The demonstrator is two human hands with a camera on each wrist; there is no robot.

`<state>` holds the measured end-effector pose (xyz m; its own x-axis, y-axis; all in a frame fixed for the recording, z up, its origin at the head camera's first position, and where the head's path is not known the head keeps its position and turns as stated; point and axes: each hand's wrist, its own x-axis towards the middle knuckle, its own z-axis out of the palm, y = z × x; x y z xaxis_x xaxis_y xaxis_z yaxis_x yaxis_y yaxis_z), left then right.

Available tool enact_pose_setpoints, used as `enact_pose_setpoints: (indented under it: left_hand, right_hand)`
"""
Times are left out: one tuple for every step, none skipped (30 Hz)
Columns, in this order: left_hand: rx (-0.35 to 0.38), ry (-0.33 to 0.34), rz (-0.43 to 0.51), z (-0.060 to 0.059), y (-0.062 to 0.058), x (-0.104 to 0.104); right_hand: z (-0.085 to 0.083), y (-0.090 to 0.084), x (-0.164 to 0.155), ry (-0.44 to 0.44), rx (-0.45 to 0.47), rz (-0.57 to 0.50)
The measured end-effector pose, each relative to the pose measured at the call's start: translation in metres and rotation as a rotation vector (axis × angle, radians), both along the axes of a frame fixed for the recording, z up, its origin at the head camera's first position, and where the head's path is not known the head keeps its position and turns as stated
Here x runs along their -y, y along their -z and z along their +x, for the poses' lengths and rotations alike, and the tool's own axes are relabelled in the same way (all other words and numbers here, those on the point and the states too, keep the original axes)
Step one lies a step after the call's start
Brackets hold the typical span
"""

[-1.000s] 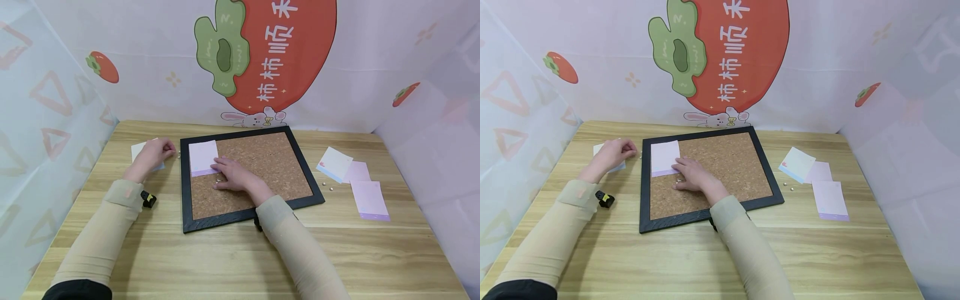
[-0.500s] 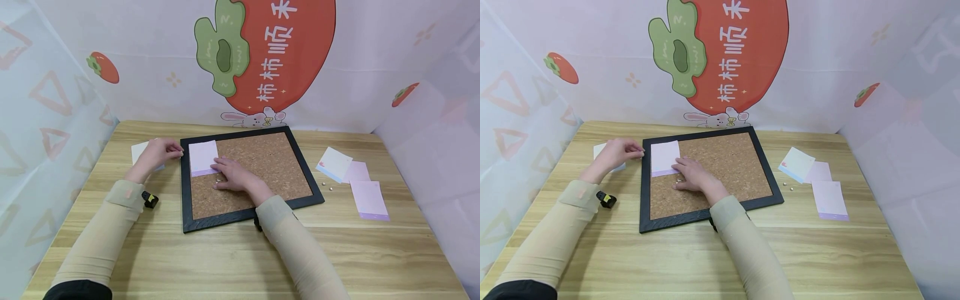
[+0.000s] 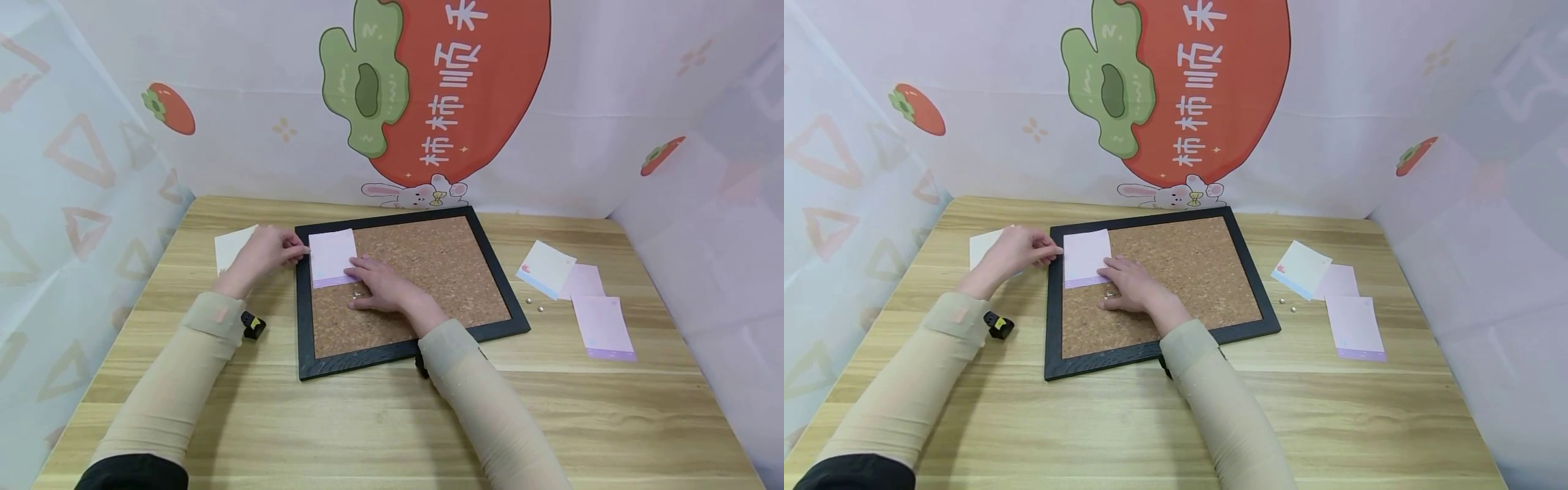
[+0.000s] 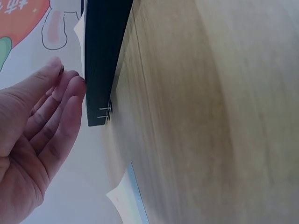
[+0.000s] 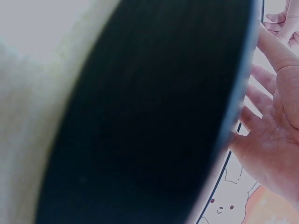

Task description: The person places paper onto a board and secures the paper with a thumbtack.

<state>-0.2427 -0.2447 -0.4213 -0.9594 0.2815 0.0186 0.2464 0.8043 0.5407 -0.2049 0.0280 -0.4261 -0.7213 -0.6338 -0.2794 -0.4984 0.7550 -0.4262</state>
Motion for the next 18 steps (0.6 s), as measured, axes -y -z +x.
enact_pose_setpoints:
  left_hand:
    - [-0.011,0.001,-0.007,0.0,0.0,-0.001]
    - [-0.019,0.001,-0.015,-0.001,0.0,-0.001]
    - [-0.022,-0.002,-0.015,-0.001,0.0,-0.002]
    - [-0.022,-0.006,-0.011,-0.001,0.0,-0.003]
    - [-0.021,-0.011,-0.007,-0.002,0.0,-0.004]
    - [-0.018,-0.016,-0.002,-0.002,0.0,-0.005]
    - [-0.016,-0.016,0.0,-0.003,0.0,-0.006]
    - [-0.012,-0.019,0.005,-0.003,0.0,-0.007]
    - [-0.011,-0.019,0.009,-0.003,0.0,-0.008]
    - [-0.01,-0.019,0.013,-0.004,0.001,-0.009]
    - [-0.009,-0.018,0.017,-0.005,0.001,-0.01]
    - [-0.005,-0.019,0.023,-0.005,0.002,-0.01]
    - [0.0,-0.018,0.03,-0.006,0.003,-0.011]
    - [0.006,-0.023,0.04,-0.006,0.003,-0.012]
    - [0.01,-0.028,0.048,-0.007,0.004,-0.013]
    - [0.012,-0.033,0.058,-0.007,0.004,-0.014]
    - [0.014,-0.038,0.068,-0.008,0.004,-0.015]
    - [0.014,-0.04,0.077,-0.008,0.003,-0.016]
  right_hand:
    - [0.0,0.0,0.0,0.0,0.001,-0.001]
    - [0.0,0.0,0.0,0.001,0.002,0.001]
    - [0.0,0.0,0.0,0.001,0.004,0.002]
    - [-0.001,0.001,0.0,0.002,0.005,0.003]
    - [-0.001,0.001,0.0,0.002,0.007,0.001]
    - [-0.001,0.001,0.0,0.003,0.008,0.002]
    - [-0.001,0.001,0.0,0.003,0.009,0.002]
    - [-0.001,0.001,0.0,0.004,0.011,0.002]
    - [-0.002,0.001,0.0,0.005,0.013,0.0]
    - [-0.002,0.001,0.0,0.005,0.014,-0.001]
    - [-0.002,0.001,0.0,0.005,0.015,-0.001]
    - [-0.002,0.001,0.0,0.006,0.017,-0.001]
    - [-0.002,0.001,0.0,0.005,0.018,0.0]
    - [-0.002,0.001,0.0,0.005,0.018,-0.001]
    - [-0.002,0.001,0.0,0.005,0.018,0.0]
    - [-0.002,0.001,0.0,0.004,0.018,0.001]
    - [-0.002,0.0,0.0,0.002,0.018,0.0]
    - [-0.002,0.0,0.0,0.001,0.017,0.0]
